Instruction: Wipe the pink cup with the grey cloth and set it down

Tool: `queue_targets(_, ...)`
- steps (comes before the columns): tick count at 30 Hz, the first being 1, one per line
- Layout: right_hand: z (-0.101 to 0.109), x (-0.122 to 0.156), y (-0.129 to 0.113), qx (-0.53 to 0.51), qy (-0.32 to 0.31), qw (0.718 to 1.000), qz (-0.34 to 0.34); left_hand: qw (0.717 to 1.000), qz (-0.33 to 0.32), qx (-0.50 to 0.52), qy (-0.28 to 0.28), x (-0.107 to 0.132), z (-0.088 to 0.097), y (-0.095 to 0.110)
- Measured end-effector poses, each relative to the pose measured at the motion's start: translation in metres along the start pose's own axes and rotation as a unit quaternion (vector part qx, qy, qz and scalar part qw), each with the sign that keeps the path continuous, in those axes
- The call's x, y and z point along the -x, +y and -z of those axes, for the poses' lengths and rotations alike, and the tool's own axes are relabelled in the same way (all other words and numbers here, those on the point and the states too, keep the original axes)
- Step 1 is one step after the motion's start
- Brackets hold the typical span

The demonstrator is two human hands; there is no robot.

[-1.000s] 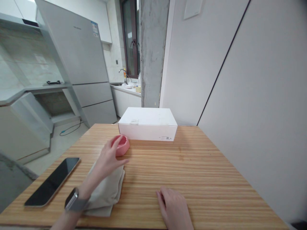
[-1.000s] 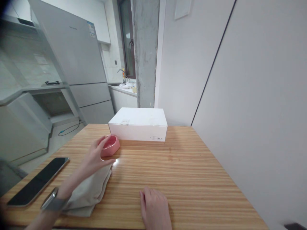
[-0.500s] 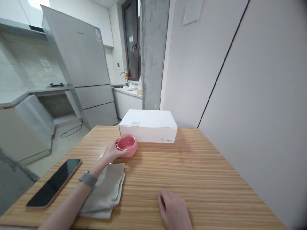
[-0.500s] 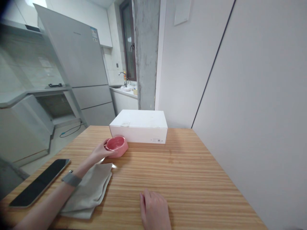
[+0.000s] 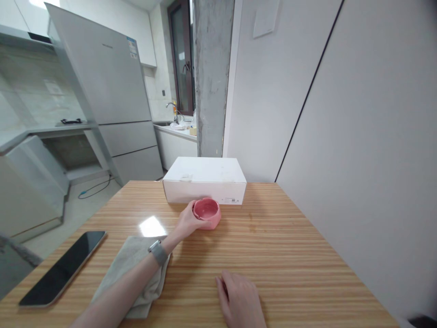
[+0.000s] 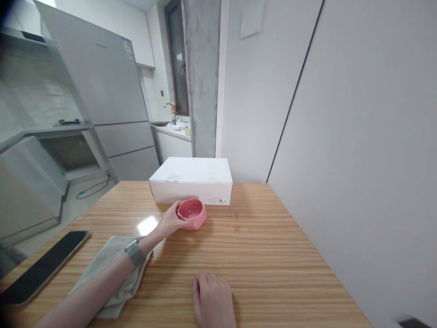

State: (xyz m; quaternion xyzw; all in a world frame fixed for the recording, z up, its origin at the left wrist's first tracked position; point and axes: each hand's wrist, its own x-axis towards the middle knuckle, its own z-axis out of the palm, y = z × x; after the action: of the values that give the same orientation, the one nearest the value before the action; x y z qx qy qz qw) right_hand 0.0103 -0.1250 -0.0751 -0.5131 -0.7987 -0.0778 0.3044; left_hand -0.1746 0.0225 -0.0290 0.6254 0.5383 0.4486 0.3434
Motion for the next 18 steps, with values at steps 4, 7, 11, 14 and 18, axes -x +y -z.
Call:
queue_targets(4, 0.001, 0.0, -0.001, -0.009, 0.007, 1.0, -0.002, 1.0, -0.006, 0.009, -0.017, -0.001, -0.002, 0.003)
queue_targets(7, 0.002, 0.0, -0.002, -0.014, 0.019, 1.0, -0.006, 1.0, -0.025, -0.003, -0.018, 0.005, 0.004, 0.009)
queue_targets(11, 0.0, 0.001, 0.0, -0.014, 0.018, 1.0, -0.003, 0.983, -0.075, -0.155, -0.067, 0.044, 0.039, 0.016)
queue_targets(14, 0.0, 0.001, 0.001, -0.011, 0.017, 1.0, 0.004, 0.95, -0.107, -0.273, -0.103, 0.092, 0.078, 0.009)
queue_targets(18, -0.001, 0.0, 0.001, -0.014, 0.031, 0.999, 0.011, 0.899, -0.169, -0.397, -0.078, 0.156, 0.118, -0.018)
